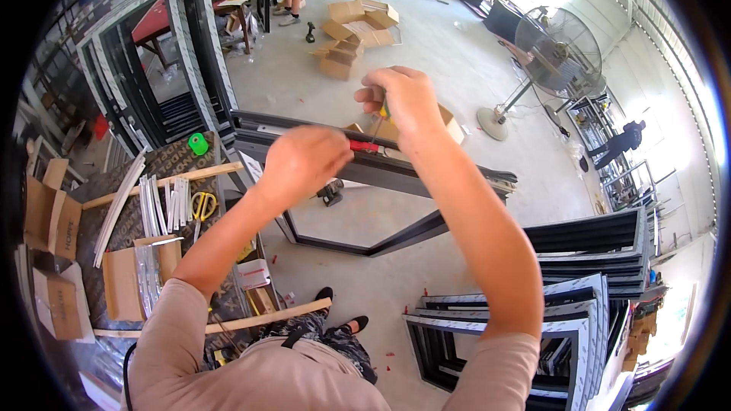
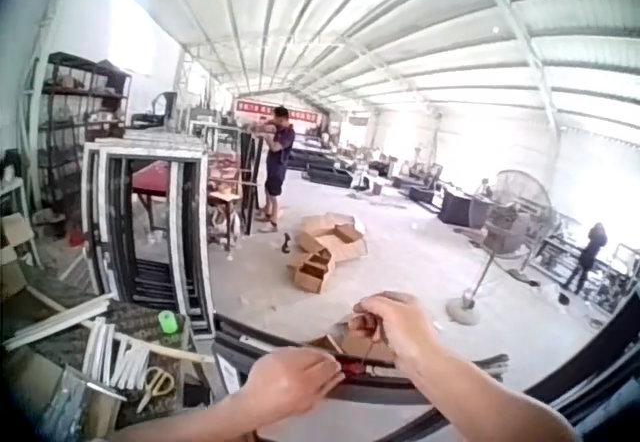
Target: Install and secure metal hinges and hardware onto an aluminum window frame using a screwdriver.
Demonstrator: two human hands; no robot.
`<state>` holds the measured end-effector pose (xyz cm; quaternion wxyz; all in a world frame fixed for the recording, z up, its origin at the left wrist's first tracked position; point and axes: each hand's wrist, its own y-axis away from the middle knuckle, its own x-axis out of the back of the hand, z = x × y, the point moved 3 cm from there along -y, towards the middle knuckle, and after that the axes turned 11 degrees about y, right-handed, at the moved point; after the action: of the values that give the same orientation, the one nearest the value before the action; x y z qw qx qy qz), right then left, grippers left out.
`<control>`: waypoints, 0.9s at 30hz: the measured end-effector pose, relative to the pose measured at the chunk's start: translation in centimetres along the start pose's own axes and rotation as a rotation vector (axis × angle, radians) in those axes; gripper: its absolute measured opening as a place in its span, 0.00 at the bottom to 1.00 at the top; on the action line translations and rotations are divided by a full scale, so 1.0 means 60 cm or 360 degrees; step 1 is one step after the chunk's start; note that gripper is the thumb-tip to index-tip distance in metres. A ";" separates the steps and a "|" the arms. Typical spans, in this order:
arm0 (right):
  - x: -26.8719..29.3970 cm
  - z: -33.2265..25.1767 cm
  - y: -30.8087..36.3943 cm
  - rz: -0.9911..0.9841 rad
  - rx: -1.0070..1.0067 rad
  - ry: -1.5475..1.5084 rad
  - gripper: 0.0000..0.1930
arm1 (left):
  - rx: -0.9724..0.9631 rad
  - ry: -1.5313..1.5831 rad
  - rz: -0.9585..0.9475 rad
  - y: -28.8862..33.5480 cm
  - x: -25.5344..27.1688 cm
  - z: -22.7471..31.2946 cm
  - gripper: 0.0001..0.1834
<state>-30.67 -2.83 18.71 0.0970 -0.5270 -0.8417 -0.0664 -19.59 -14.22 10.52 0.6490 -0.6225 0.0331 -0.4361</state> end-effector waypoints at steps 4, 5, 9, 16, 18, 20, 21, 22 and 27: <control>-0.003 -0.019 0.018 -0.0052 0.0057 0.0538 0.11 | 0.0308 0.0301 -0.0129 -0.005 -0.048 -0.069 0.07; 0.004 -0.021 0.018 -0.0046 0.0053 0.0549 0.11 | 0.0307 0.0312 -0.0122 -0.006 -0.048 -0.068 0.07; -0.001 -0.034 0.078 -0.0125 0.0035 0.1102 0.15 | 0.0452 0.0063 -0.0444 0.013 -0.054 -0.067 0.09; 0.014 -0.080 0.070 -0.0078 0.0361 0.1747 0.17 | 0.0458 0.0167 -0.0439 0.005 -0.042 -0.056 0.10; 0.039 -0.139 0.079 0.0366 0.0829 0.1657 0.17 | 0.0531 0.0173 -0.0461 0.009 -0.049 -0.048 0.10; 0.056 -0.208 0.098 0.0513 0.0898 0.1368 0.16 | 0.0514 0.0078 -0.0466 0.016 -0.049 -0.052 0.11; 0.067 -0.212 0.110 0.0465 0.0888 0.1298 0.15 | 0.0513 0.0086 -0.0463 0.015 -0.051 -0.053 0.11; 0.054 -0.194 0.118 0.0374 0.0810 0.1377 0.14 | 0.0491 0.0092 -0.0462 0.016 -0.052 -0.053 0.12; 0.065 -0.080 0.143 -0.0005 0.0480 0.1677 0.10 | 0.0461 0.0061 -0.0427 0.018 -0.053 -0.044 0.12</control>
<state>-24.16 3.26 24.39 0.5799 -0.4013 -0.6801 -0.2001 -22.54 -14.52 7.46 0.6671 -0.5131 -0.1010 -0.5306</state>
